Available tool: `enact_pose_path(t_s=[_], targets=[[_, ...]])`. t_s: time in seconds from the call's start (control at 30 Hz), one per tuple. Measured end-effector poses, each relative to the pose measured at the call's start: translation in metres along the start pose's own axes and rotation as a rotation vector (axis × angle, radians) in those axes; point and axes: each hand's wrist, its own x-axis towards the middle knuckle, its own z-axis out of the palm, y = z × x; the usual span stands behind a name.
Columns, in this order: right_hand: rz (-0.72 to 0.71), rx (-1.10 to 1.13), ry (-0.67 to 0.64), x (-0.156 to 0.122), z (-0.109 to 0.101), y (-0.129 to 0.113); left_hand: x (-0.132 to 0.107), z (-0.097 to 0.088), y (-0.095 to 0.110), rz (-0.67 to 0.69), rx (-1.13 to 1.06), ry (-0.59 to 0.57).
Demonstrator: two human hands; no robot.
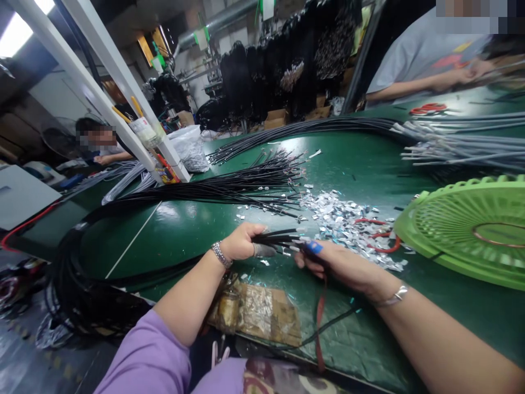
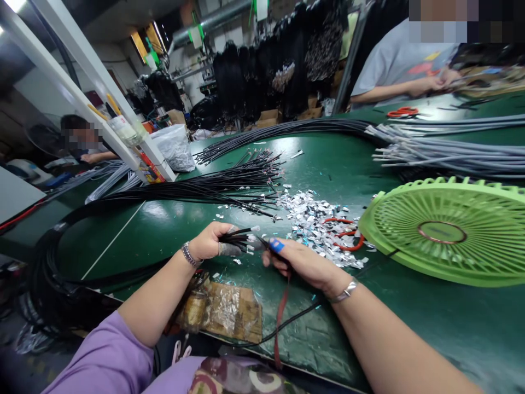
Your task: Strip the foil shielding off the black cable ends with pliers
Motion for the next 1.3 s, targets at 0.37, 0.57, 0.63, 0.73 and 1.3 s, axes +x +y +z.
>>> enact_pose_path(t_s=[0.37, 0.57, 0.63, 0.73, 1.3], targets=[[-0.071, -0.089, -0.128, 0.005, 0.005, 0.004, 0.000, 0.001, 0.001, -0.037, -0.061, -0.055], [-0.101, -0.225, -0.126, 0.008, 0.003, 0.005, 0.003, 0.000, -0.006, 0.003, -0.079, -0.080], [-0.095, -0.214, -0.122, 0.008, 0.005, 0.005, 0.003, 0.000, -0.009, -0.005, -0.080, -0.072], [-0.080, -0.185, -0.092, 0.009, 0.009, 0.006, 0.004, 0.000, -0.011, -0.019, -0.107, -0.046], [-0.051, 0.083, -0.079, 0.008, 0.012, 0.010, 0.002, 0.006, -0.004, 0.006, -0.194, 0.026]])
